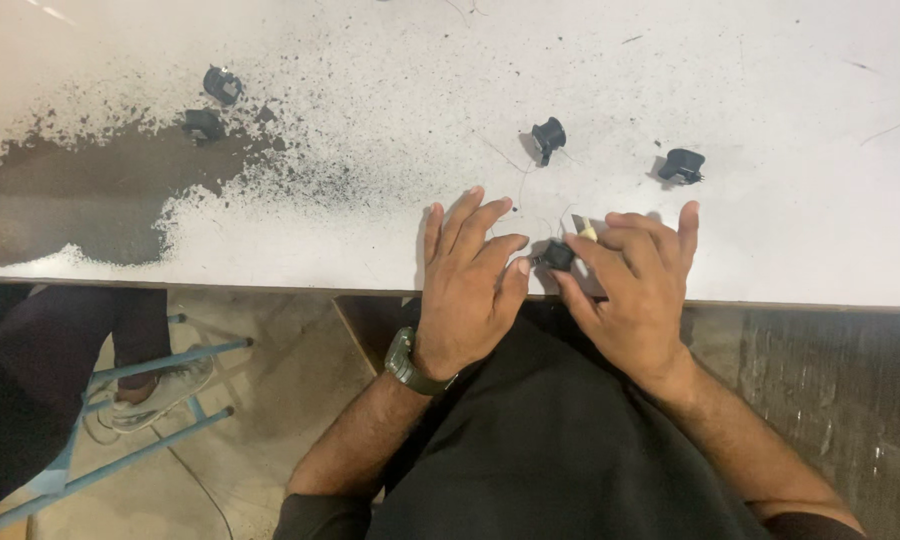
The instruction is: The person sits at a white workbench and assembles small black plastic components, fitting a small insert into each housing piece by hand with the help of a small handheld tool. They pick parts one at a time from the table, press them together, and set the finished assemblies aside in a row.
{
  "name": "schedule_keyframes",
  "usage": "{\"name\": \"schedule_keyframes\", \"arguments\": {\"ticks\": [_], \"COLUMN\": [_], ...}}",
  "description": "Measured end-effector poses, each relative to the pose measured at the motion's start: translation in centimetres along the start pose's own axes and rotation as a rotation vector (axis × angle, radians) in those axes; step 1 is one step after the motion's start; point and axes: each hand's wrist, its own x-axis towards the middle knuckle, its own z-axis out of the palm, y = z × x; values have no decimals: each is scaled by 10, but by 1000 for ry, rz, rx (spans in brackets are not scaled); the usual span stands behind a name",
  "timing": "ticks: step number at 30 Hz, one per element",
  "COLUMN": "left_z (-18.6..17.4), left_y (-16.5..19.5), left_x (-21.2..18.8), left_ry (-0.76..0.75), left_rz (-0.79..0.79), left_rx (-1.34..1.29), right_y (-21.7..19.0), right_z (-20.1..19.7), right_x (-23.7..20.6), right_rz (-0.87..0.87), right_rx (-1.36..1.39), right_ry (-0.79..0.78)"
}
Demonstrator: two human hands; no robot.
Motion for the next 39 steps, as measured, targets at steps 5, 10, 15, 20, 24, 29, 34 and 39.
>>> {"name": "schedule_keyframes", "arguments": {"ticks": [5,10,15,20,24,29,34,39], "left_z": [-8,-3,-11,-17,-8,-4,-12,-12], "left_y": [0,4,-1,-2,3,1,-1,7], "left_x": [1,6,3,5,9,8,0,5], "left_ry": [-23,-84,-37,-65,-104,-30,-5,-72], "left_rz": [-36,-79,-7,-2,50,114,198,286], "left_rx": [-184,-318,-469,-138,-91,-100,1,56], "right_y": [5,1,-1,-3,-4,-3,-1,-1], "right_z": [3,6,1,3,2,1,1,0], "right_x": [-12,-11,-7,-6,-6,-6,-7,-6], "right_rz": [-150,-185,-49,7,7,38,48,31], "right_rx": [118,105,71,68,57,66,79,78], "right_ry": [141,100,14,0,-9,-3,-14,-24]}}
